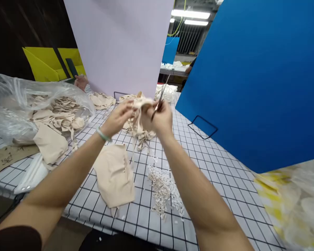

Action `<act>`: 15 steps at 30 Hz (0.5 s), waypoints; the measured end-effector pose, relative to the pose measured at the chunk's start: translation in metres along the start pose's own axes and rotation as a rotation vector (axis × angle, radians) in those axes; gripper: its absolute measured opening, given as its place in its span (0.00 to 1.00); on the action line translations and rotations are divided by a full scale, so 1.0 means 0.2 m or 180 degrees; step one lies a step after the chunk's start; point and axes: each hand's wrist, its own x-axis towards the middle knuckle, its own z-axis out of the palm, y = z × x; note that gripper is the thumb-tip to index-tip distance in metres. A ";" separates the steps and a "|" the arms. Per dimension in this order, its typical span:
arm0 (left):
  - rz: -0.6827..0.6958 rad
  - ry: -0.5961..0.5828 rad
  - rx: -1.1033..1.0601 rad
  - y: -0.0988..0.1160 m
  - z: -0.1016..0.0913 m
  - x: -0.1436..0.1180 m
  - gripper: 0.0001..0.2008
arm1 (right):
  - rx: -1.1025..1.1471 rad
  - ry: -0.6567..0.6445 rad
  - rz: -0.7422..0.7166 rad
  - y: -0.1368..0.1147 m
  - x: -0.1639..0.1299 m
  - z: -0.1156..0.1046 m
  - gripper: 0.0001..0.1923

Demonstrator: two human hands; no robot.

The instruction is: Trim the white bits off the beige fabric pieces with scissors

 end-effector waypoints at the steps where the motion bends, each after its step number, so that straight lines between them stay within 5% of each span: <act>1: -0.0042 0.0238 0.0189 -0.04 -0.03 0.07 0.08 | -0.0253 0.0253 -0.0154 0.01 0.10 0.01 0.09; 4: -0.0375 0.0548 0.1058 -0.24 -0.16 0.02 0.12 | -0.0492 0.0164 -0.0017 0.14 0.13 -0.03 0.14; 8: -0.1086 0.0132 0.1756 -0.45 -0.44 -0.43 0.09 | -0.0927 -0.0957 0.0486 0.36 -0.25 -0.10 0.16; 11: -0.1398 -0.0260 0.1821 -0.49 -0.58 -0.69 0.04 | -0.1040 -0.1535 0.0712 0.45 -0.51 -0.09 0.13; 15: -0.1633 -0.0606 0.1734 -0.48 -0.59 -0.75 0.06 | -0.0586 -0.1807 0.0606 0.44 -0.65 0.06 0.14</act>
